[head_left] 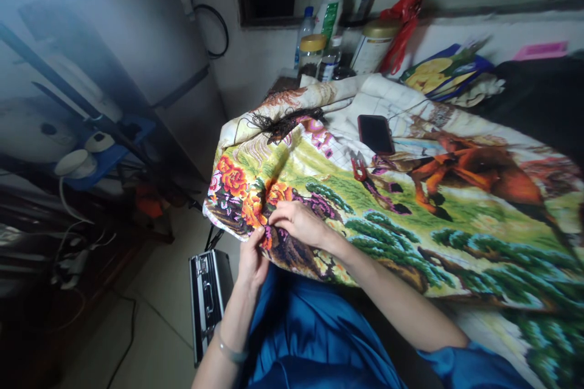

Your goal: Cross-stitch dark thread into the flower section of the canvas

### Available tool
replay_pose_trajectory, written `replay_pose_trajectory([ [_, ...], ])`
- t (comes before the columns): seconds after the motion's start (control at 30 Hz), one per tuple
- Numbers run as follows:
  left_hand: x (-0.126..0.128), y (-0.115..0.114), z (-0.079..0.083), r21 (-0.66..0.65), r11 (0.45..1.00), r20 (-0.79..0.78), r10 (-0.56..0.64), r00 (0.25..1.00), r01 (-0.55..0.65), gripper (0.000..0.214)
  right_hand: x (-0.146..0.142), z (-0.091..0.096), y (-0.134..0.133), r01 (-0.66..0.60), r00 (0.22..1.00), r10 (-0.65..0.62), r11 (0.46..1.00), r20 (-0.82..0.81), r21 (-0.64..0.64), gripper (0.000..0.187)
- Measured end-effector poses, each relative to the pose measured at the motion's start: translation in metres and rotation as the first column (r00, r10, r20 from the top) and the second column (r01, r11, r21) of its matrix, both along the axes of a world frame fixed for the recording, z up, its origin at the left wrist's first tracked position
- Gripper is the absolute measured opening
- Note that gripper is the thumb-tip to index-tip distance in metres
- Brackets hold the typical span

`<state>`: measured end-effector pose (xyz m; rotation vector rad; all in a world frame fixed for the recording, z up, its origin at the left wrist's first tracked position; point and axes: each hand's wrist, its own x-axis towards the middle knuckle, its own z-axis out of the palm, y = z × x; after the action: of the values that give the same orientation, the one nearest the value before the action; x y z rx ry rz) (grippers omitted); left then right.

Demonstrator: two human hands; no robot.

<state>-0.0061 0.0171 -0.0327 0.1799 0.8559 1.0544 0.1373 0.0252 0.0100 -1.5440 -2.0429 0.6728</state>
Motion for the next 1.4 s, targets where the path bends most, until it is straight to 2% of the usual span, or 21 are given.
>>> replay_pose_trajectory([
  [0.27,-0.001,0.0,-0.001,-0.002,1.0,0.008,-0.002,1.0,0.002,0.015,-0.001,0.001,-0.002,0.025,0.999,-0.026,0.999,-0.044,-0.033,0.02],
  [0.87,0.0,0.002,-0.003,-0.005,1.0,-0.018,0.004,1.0,-0.004,0.012,-0.005,-0.009,-0.01,0.094,0.982,-0.081,0.993,-0.171,0.069,0.024],
  [1.13,-0.001,0.002,-0.002,-0.001,1.0,-0.029,-0.002,1.0,0.002,0.011,-0.008,-0.008,-0.011,0.113,0.986,-0.104,0.991,-0.128,0.066,0.022],
  [1.4,0.0,0.001,0.0,-0.006,1.0,-0.029,-0.003,1.0,0.003,0.011,-0.004,-0.009,-0.009,0.084,0.987,-0.073,0.994,-0.142,0.073,0.025],
])
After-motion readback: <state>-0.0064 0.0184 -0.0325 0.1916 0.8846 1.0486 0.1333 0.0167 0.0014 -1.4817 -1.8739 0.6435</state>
